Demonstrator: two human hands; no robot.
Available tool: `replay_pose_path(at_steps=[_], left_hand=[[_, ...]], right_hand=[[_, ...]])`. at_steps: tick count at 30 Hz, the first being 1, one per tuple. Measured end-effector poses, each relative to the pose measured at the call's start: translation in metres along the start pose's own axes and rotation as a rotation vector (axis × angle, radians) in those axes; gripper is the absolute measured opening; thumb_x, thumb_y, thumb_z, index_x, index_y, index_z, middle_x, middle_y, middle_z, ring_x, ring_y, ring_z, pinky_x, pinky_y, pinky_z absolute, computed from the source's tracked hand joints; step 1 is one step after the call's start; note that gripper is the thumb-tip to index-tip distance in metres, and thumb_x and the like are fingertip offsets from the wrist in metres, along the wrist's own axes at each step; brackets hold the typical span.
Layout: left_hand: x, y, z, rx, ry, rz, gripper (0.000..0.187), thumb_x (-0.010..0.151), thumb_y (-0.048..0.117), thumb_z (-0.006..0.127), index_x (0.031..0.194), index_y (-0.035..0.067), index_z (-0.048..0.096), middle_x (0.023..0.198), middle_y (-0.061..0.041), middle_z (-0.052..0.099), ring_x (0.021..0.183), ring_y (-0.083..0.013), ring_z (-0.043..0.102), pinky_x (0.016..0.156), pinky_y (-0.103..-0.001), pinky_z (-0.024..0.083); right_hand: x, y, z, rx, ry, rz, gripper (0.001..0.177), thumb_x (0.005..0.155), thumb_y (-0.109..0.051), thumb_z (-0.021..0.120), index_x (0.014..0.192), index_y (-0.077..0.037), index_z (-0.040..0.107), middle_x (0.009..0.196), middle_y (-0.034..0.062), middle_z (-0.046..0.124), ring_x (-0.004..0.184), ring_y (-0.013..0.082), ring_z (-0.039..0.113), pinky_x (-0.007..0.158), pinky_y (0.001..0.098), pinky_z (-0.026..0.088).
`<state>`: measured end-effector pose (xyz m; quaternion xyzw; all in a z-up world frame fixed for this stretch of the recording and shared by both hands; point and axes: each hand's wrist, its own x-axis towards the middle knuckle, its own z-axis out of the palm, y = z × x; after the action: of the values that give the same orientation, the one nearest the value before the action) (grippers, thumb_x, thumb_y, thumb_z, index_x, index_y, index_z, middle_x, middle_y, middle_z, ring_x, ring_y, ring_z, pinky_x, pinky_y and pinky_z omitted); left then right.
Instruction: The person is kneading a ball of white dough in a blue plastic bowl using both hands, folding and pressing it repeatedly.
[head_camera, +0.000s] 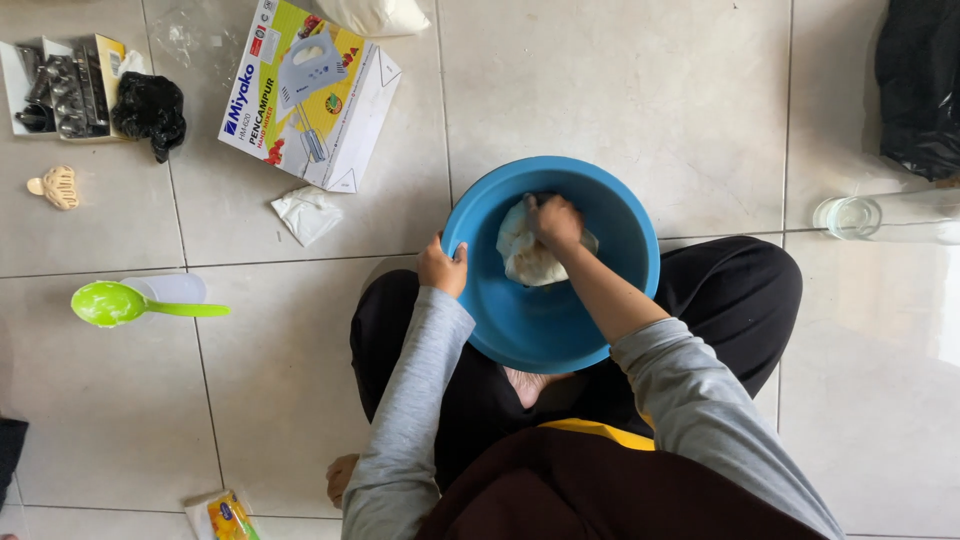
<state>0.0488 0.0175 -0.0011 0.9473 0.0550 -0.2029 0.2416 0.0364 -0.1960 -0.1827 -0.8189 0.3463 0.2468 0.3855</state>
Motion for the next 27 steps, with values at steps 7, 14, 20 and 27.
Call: replay_pose_path(at_steps=[7, 14, 20, 27], left_hand=[[0.004, 0.0, 0.005, 0.13, 0.053, -0.131, 0.043, 0.094, 0.039, 0.07, 0.129, 0.014, 0.063, 0.114, -0.011, 0.075, 0.108, -0.0332, 0.072, 0.089, -0.048, 0.062], [-0.008, 0.062, -0.034, 0.193, -0.043, -0.134, 0.058, 0.094, 0.025, 0.074, 0.146, 0.01, 0.053, 0.135, -0.014, 0.068, 0.12, -0.0346, 0.067, 0.098, -0.053, 0.058], [0.022, 0.076, -0.027, 0.272, -0.061, 0.037, 0.054, 0.091, 0.023, 0.079, 0.139, 0.009, 0.056, 0.131, -0.017, 0.069, 0.114, -0.0361, 0.07, 0.093, -0.055, 0.06], [0.016, 0.078, -0.025, 0.243, -0.043, 0.028, 0.057, 0.095, 0.027, 0.075, 0.142, 0.004, 0.054, 0.125, -0.022, 0.071, 0.112, -0.0374, 0.072, 0.089, -0.055, 0.062]], right_hand=[[-0.111, -0.05, 0.001, -0.32, 0.747, -0.944, 0.044, 0.083, -0.055, 0.062, 0.074, -0.012, 0.059, 0.076, 0.0089, 0.061, 0.079, 0.0355, 0.065, 0.073, 0.0623, 0.043], [-0.236, -0.014, -0.065, -0.417, 0.151, -1.252, 0.016, 0.071, -0.042, 0.06, 0.07, -0.027, 0.064, 0.088, -0.0048, 0.052, 0.103, 0.0265, 0.05, 0.095, 0.0574, 0.034], [-0.252, 0.062, -0.145, -0.39, 0.234, -0.895, 0.036, 0.071, -0.058, 0.078, 0.072, -0.023, 0.068, 0.094, -0.0059, 0.063, 0.105, 0.0209, 0.061, 0.091, 0.0487, 0.049], [-0.249, 0.011, -0.159, -0.718, 0.176, -0.7, 0.102, 0.058, -0.061, 0.091, 0.143, -0.034, 0.039, 0.142, 0.0136, 0.038, 0.141, 0.0435, 0.033, 0.099, 0.079, 0.036]])
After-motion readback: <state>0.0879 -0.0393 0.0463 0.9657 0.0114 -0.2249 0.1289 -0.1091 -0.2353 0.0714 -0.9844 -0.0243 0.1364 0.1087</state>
